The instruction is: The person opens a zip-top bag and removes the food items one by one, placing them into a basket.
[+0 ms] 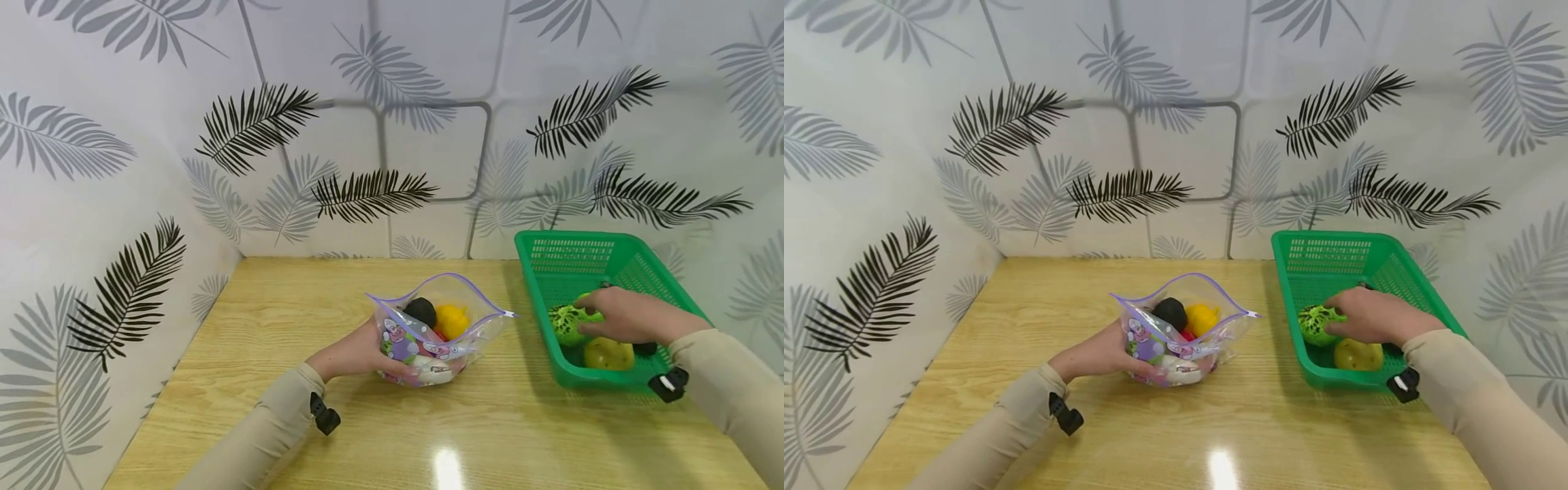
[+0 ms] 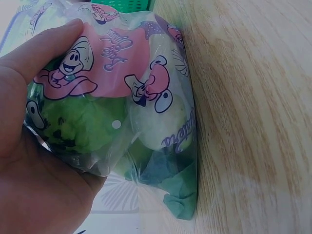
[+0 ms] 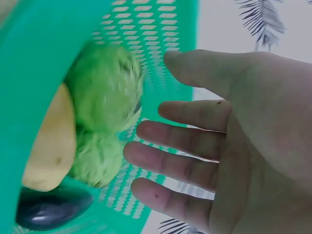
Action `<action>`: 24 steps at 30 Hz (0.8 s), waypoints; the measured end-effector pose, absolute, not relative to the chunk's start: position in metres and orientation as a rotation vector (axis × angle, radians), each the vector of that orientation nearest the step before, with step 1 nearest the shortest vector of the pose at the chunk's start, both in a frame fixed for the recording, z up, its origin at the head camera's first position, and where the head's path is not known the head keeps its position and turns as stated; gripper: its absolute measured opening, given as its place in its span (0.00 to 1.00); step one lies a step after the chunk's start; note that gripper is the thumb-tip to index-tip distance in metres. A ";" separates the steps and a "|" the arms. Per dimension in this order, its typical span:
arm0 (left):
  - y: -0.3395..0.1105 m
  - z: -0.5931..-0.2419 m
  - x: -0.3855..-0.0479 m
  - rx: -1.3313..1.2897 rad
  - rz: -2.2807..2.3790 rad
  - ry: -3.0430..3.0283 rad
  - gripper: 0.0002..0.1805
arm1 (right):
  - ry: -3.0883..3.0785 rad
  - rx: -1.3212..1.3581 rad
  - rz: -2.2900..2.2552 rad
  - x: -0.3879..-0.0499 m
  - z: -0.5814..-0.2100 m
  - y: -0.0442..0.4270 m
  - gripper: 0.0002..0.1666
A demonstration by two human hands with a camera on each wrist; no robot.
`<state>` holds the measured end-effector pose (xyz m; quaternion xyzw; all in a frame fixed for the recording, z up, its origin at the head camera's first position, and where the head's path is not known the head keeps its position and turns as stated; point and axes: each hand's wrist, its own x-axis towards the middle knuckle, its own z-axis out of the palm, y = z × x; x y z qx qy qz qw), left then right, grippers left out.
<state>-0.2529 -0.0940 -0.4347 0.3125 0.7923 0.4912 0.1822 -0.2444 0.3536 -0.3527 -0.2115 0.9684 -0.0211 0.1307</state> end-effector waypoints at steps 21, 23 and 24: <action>-0.096 -0.434 -0.252 0.908 1.389 2.227 0.56 | 3.154 -1.309 -0.261 -0.212 -0.313 0.215 0.07; -0.096 -0.434 -0.252 0.904 1.385 2.226 0.55 | 3.115 -1.361 -0.286 -0.215 -0.316 0.206 0.08; -0.096 -0.434 -0.252 0.905 1.386 2.223 0.55 | 3.093 -1.380 -0.297 -0.216 -0.318 0.201 0.08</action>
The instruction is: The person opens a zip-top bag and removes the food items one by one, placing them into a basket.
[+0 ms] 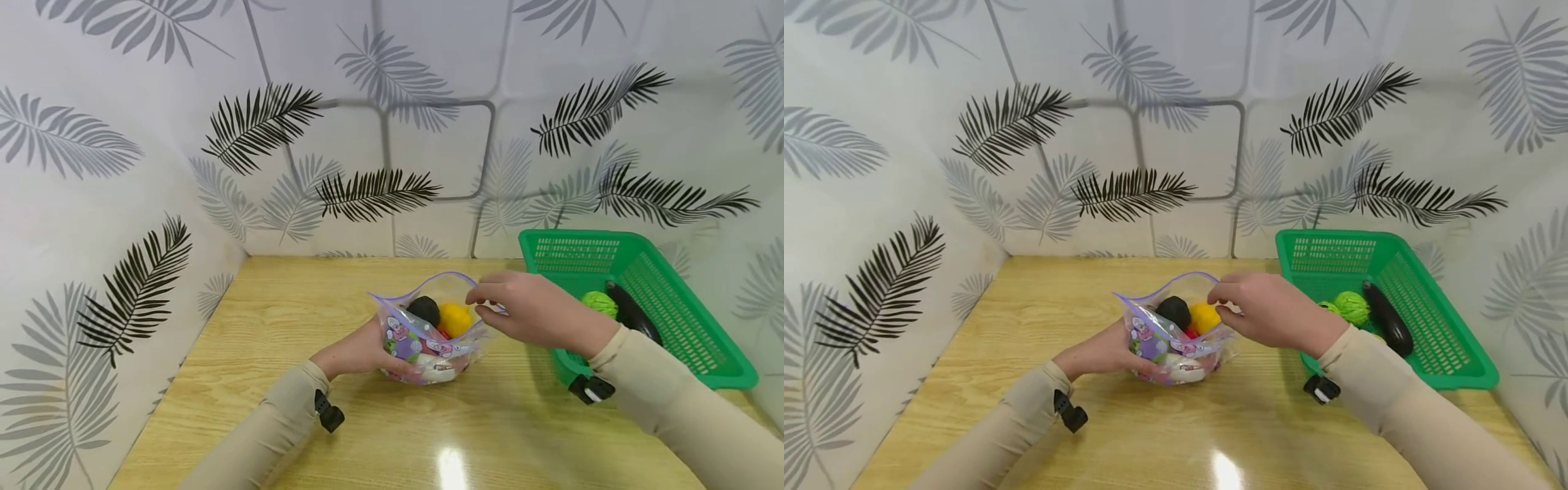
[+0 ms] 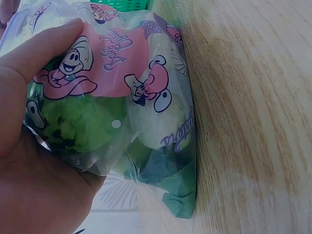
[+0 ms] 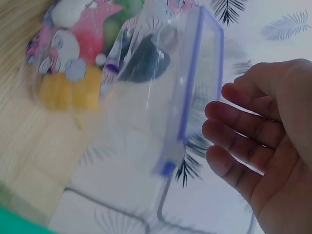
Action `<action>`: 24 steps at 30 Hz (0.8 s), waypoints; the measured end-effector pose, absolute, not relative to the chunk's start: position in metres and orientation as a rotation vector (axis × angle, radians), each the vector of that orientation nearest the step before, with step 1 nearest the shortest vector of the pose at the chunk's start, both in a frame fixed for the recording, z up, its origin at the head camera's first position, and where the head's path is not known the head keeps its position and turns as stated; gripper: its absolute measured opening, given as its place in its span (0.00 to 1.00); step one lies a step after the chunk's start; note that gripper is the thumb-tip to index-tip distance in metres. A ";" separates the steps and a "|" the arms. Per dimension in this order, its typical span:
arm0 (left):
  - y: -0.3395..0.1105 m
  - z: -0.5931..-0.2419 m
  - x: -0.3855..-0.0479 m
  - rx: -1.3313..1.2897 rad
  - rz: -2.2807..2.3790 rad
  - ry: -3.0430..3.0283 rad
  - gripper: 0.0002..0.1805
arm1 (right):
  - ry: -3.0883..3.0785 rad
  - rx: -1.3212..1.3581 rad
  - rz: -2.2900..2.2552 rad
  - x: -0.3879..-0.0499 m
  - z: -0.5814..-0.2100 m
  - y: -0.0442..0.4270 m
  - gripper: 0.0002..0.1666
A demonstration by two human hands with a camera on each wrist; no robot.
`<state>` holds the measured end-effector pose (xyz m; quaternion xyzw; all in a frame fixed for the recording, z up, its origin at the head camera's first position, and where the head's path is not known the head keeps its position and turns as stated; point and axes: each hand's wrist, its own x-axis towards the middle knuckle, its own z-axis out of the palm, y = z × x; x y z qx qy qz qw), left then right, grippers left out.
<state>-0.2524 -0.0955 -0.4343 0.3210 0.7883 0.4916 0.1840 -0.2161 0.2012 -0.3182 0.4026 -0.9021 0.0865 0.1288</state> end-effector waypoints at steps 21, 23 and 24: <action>-0.096 -0.441 -0.256 0.946 1.394 2.156 0.53 | -2.731 1.537 0.345 -0.250 -0.359 0.142 0.20; -0.097 -0.441 -0.256 0.940 1.400 2.135 0.53 | -2.734 1.563 0.336 -0.251 -0.359 0.138 0.22; -0.097 -0.441 -0.255 0.934 1.403 2.129 0.53 | -2.740 1.572 0.325 -0.252 -0.359 0.136 0.22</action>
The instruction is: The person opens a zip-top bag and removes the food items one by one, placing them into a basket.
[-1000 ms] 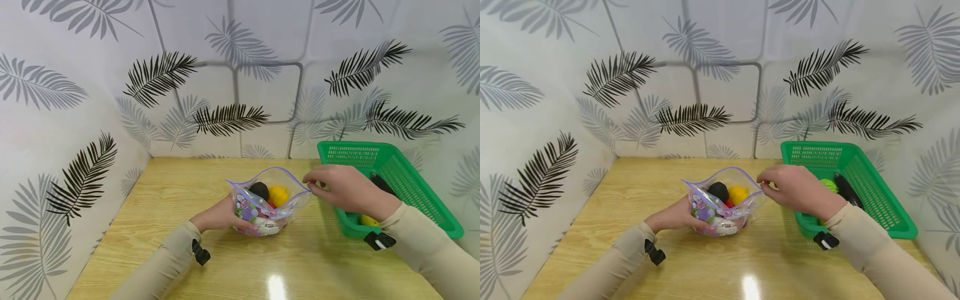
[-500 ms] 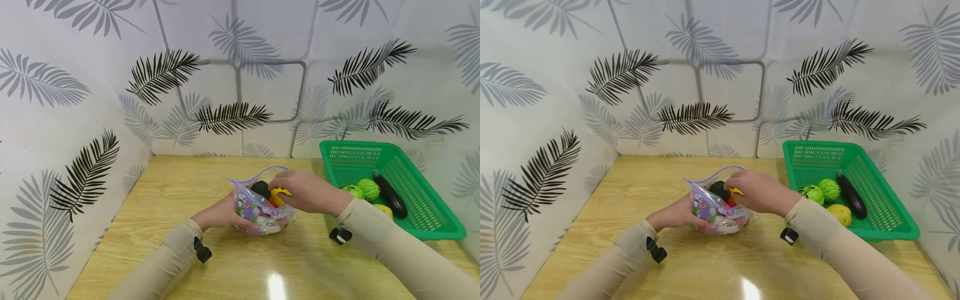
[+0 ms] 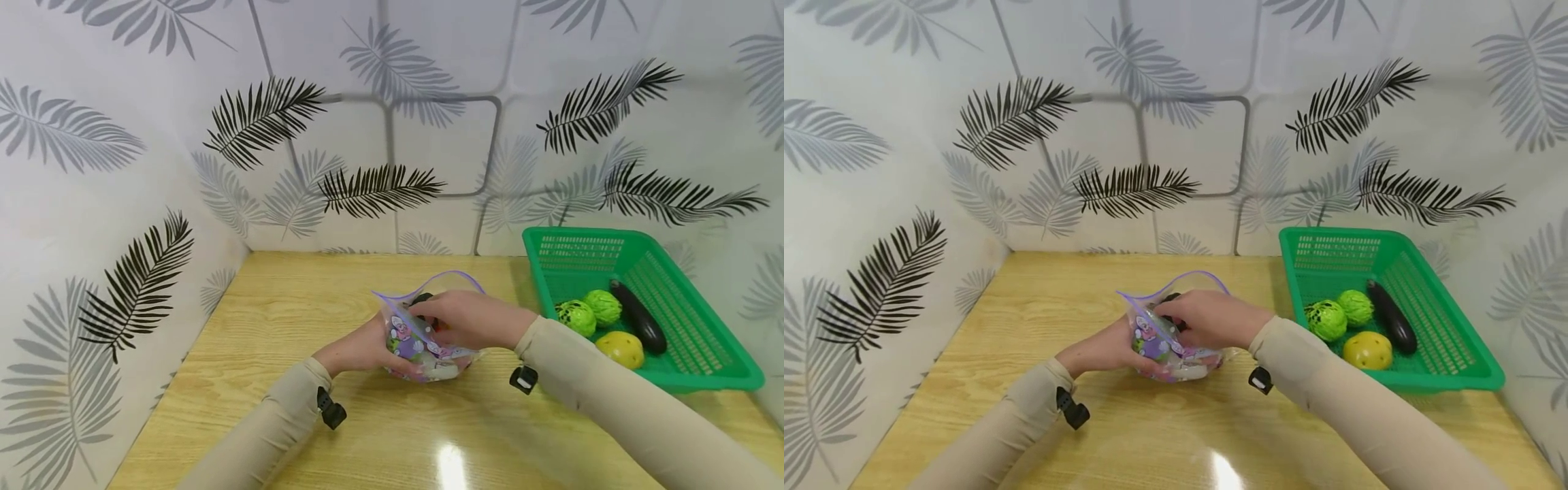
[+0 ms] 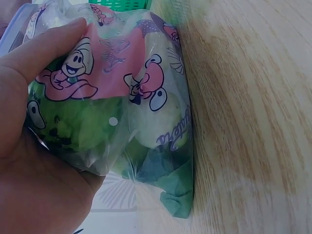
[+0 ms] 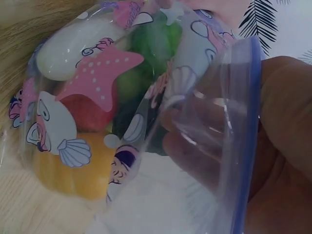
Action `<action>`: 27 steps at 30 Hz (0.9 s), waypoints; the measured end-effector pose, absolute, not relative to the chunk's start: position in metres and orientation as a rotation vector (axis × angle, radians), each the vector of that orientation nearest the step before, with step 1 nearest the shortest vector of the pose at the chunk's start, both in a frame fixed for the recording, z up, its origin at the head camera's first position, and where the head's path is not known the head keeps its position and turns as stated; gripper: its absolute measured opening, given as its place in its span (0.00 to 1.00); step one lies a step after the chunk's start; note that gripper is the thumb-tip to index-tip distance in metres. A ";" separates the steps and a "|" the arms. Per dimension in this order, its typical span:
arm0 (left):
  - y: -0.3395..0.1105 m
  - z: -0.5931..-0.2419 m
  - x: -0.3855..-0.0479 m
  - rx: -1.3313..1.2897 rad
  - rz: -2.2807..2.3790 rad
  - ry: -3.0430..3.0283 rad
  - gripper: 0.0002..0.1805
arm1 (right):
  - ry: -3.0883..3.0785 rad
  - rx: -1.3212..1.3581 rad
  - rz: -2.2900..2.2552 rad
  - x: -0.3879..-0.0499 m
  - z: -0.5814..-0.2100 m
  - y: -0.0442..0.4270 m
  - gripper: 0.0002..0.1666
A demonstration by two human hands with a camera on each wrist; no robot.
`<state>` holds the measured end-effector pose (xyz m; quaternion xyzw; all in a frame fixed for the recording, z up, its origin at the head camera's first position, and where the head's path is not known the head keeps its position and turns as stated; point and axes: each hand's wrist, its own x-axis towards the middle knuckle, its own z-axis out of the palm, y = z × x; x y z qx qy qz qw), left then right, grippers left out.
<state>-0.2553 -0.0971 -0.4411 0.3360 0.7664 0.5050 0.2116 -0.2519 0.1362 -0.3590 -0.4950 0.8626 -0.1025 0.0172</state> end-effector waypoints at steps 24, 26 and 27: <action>-0.097 -0.442 -0.260 1.020 1.389 2.111 0.56 | 2.659 -1.294 -0.020 -0.246 -0.366 0.109 0.31; -0.098 -0.441 -0.259 1.007 1.384 2.118 0.55 | 2.670 -1.301 0.019 -0.246 -0.366 0.108 0.37; -0.098 -0.441 -0.259 1.003 1.383 2.120 0.55 | 2.674 -1.301 0.031 -0.245 -0.366 0.107 0.39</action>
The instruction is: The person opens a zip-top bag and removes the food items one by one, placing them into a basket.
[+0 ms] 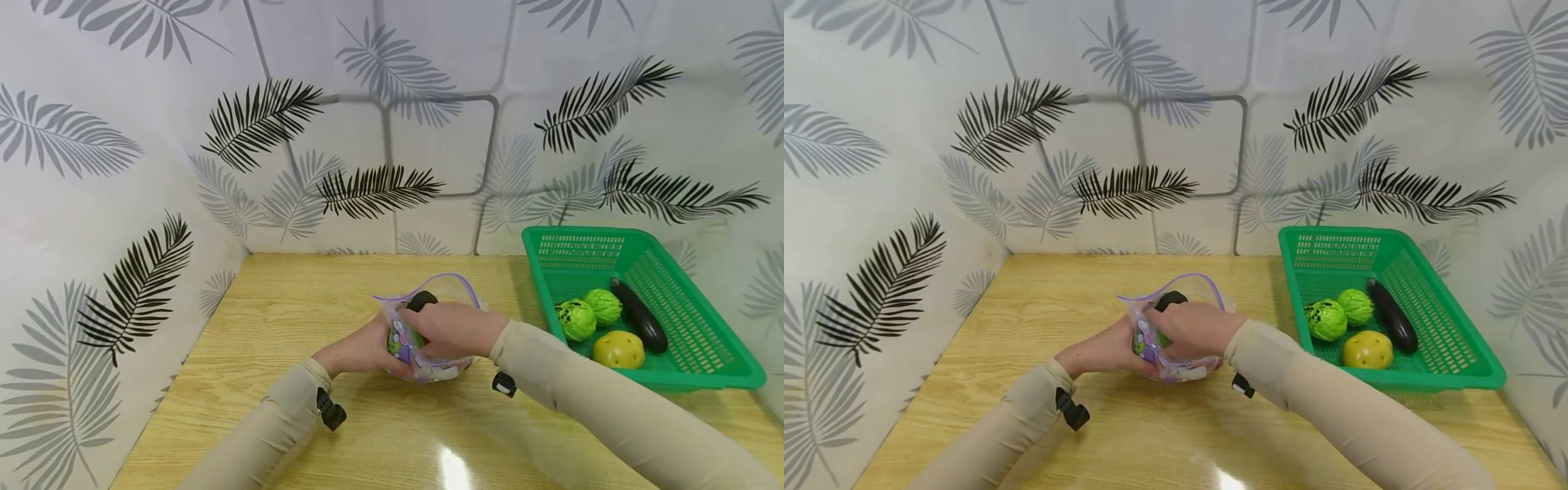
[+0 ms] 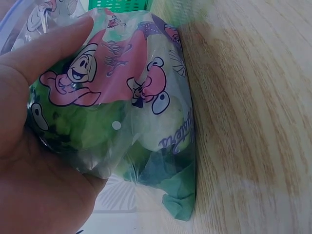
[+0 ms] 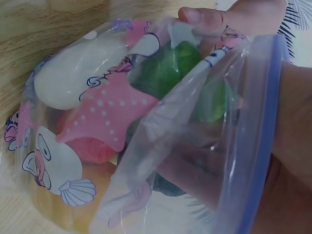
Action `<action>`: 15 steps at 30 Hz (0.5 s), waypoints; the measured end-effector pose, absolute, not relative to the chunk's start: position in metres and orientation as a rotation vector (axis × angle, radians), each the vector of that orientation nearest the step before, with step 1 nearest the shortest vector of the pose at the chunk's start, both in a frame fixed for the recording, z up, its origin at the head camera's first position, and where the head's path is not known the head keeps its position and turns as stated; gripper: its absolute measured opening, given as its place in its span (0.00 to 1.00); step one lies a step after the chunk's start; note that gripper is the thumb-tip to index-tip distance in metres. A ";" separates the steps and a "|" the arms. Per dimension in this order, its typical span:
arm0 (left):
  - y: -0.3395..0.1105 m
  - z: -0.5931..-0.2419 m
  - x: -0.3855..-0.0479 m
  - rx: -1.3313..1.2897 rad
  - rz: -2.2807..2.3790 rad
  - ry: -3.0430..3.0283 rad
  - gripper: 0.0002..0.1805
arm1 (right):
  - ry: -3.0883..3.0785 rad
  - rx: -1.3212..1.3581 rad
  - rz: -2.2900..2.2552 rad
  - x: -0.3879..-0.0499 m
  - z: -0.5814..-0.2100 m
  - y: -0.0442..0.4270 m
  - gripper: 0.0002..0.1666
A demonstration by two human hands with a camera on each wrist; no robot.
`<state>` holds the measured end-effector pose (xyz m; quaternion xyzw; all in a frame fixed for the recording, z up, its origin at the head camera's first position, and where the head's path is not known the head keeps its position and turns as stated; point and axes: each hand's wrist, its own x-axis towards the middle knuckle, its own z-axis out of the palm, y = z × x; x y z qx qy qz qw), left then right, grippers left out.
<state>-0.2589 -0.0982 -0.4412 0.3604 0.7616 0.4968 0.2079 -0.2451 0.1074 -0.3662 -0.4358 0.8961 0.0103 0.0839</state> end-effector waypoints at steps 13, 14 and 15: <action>-0.098 -0.439 -0.254 0.993 1.370 2.181 0.62 | 2.643 -1.271 -0.147 -0.246 -0.371 0.110 0.40; -0.098 -0.439 -0.254 0.993 1.370 2.186 0.63 | 2.646 -1.271 -0.144 -0.246 -0.372 0.110 0.40; -0.098 -0.439 -0.254 0.987 1.369 2.188 0.65 | 2.645 -1.267 -0.145 -0.246 -0.372 0.110 0.41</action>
